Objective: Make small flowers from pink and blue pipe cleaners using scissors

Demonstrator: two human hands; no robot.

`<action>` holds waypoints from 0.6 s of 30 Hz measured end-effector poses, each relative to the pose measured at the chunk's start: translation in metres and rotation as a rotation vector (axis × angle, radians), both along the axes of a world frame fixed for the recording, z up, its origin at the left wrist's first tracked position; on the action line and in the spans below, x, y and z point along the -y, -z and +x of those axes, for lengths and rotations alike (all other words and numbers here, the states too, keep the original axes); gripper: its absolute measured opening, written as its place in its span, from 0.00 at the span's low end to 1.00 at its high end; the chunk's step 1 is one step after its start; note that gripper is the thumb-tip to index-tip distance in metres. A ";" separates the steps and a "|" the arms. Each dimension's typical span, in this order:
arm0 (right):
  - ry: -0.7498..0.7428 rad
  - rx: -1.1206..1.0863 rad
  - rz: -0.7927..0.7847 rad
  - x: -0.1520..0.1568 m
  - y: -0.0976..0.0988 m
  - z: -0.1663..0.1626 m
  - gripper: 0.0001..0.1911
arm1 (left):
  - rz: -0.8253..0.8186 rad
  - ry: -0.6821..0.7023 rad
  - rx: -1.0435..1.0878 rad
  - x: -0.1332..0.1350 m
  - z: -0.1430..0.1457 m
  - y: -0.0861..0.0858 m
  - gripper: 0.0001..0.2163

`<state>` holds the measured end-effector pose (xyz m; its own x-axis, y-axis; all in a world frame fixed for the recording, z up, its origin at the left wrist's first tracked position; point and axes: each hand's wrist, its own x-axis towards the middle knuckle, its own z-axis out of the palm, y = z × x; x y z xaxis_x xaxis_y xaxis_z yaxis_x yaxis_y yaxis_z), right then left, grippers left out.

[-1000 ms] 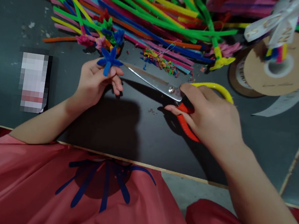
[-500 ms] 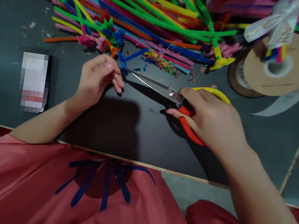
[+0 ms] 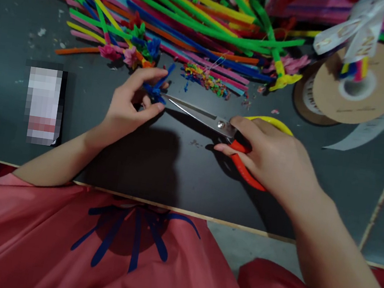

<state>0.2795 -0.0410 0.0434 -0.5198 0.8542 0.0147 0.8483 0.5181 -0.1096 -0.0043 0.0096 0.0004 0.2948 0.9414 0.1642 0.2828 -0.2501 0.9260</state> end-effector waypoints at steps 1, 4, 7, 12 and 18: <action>-0.002 -0.005 0.005 0.000 0.000 0.000 0.27 | -0.008 -0.020 -0.013 0.000 0.001 0.000 0.18; 0.006 -0.012 0.013 0.000 0.001 0.000 0.28 | 0.022 -0.064 0.021 -0.002 0.001 0.000 0.13; 0.037 0.026 -0.003 0.000 0.003 -0.001 0.30 | 0.058 -0.143 0.072 -0.003 -0.001 -0.001 0.11; 0.091 0.038 -0.064 -0.004 0.000 -0.004 0.31 | 0.073 -0.211 0.072 -0.002 -0.001 -0.005 0.05; 0.092 0.040 -0.255 -0.011 -0.008 -0.002 0.35 | 0.144 -0.151 0.225 -0.012 -0.003 0.012 0.09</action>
